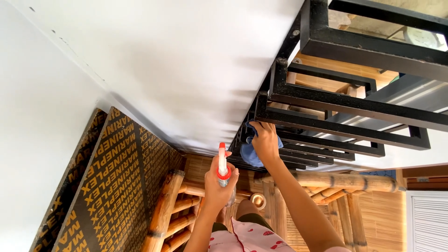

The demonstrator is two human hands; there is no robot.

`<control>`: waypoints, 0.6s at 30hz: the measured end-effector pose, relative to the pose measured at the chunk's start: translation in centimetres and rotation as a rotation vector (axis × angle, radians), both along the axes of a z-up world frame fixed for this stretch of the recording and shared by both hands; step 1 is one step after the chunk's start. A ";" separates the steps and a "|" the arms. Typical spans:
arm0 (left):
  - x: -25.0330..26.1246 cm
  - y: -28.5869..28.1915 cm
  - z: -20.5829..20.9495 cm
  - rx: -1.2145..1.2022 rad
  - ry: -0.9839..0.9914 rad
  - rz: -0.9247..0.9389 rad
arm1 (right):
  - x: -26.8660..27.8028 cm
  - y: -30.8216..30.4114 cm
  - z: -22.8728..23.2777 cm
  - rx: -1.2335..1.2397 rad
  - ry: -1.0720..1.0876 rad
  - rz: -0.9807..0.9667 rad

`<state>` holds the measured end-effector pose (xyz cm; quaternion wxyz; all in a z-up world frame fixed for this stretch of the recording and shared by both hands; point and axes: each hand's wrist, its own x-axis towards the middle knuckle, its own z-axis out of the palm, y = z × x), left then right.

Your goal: Cleaning glass louvre window slats by spraying them with a cleaning solution and wiping with a blue cloth.

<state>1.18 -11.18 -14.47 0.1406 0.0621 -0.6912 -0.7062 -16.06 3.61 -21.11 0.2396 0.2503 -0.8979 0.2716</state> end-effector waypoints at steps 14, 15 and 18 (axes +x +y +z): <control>0.2 -0.7 -0.3 -0.016 0.002 0.033 | -0.3 -0.3 -0.4 -0.021 -0.013 -0.006; 0.1 -0.7 -0.3 -0.009 0.000 0.025 | -0.9 -0.5 -0.9 -0.032 -0.060 -0.020; -0.1 -0.3 -0.1 -0.004 0.000 0.000 | -2.6 -1.0 -2.1 -0.027 -0.119 -0.065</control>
